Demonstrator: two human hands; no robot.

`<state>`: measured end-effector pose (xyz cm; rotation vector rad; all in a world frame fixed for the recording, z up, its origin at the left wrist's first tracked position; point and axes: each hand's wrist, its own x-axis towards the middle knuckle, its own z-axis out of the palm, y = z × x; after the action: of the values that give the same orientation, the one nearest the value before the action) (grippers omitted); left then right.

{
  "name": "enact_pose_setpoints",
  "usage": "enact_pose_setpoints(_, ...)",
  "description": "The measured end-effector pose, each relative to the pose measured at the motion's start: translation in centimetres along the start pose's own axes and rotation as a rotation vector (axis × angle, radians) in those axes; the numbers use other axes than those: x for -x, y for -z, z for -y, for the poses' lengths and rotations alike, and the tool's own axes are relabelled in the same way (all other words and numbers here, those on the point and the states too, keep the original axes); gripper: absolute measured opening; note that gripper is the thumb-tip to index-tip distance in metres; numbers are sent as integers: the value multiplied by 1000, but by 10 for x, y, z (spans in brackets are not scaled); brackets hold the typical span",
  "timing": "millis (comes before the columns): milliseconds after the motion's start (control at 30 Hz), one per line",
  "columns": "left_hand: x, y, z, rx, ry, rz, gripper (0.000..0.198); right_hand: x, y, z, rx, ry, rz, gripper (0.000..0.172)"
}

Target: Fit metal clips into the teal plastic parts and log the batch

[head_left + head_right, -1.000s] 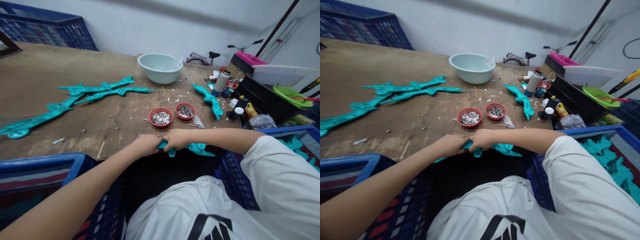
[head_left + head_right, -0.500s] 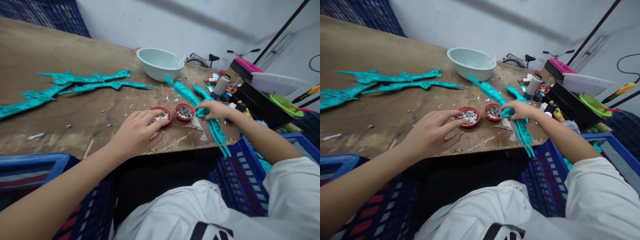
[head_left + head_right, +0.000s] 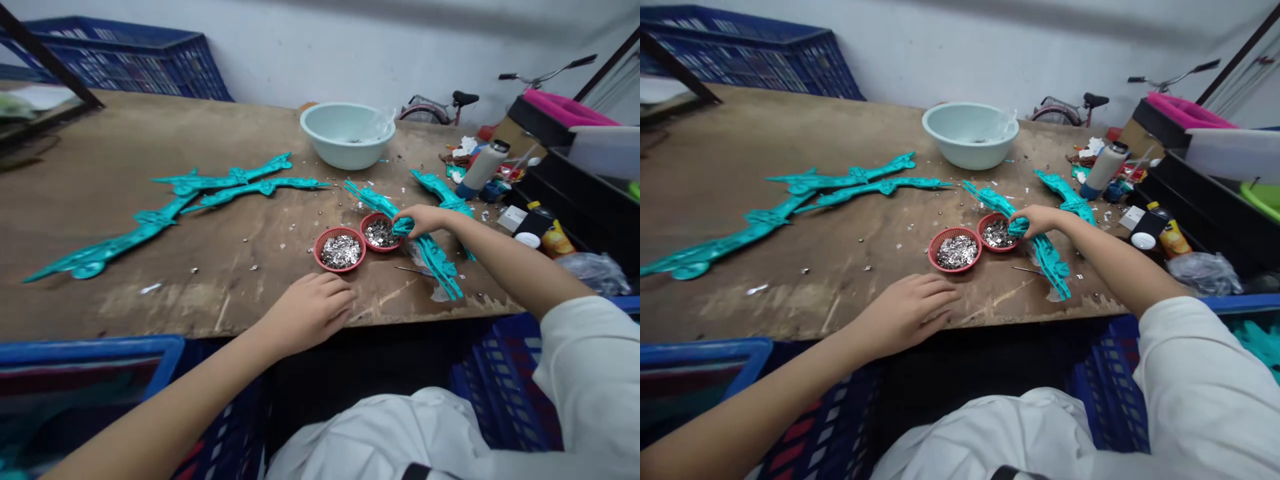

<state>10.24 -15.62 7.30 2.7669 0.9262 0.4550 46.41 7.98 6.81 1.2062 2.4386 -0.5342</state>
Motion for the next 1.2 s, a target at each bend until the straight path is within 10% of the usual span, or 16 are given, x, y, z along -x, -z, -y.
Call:
enact_pose_setpoints(233, -88, -39, 23, -113, 338, 317, 75, -24, 31, -30, -36, -138, -110, 81)
enact_pose_setpoints(367, -126, -65, 44, -60, 361, 365, 44, -49, 30, -39, 128, -192, -21, 80)
enact_pose_setpoints(633, -106, -68, 26, -58, 274, 388, 32, -83, -3, -32, 185, -209, 101, 77)
enact_pose_setpoints(800, -102, -51, 25, 2, 196, 408, 28, -63, 2, -5, 262, -295, -36, 87)
enact_pose_setpoints(1000, -140, -24, 173, -172, 662, 271, 49, 89, -30, 57, 185, -15, -354, 65)
enact_pose_setpoints(1200, -141, -32, 296, -185, 974, 254, 68, 208, -91, 83, -194, -35, -113, 46)
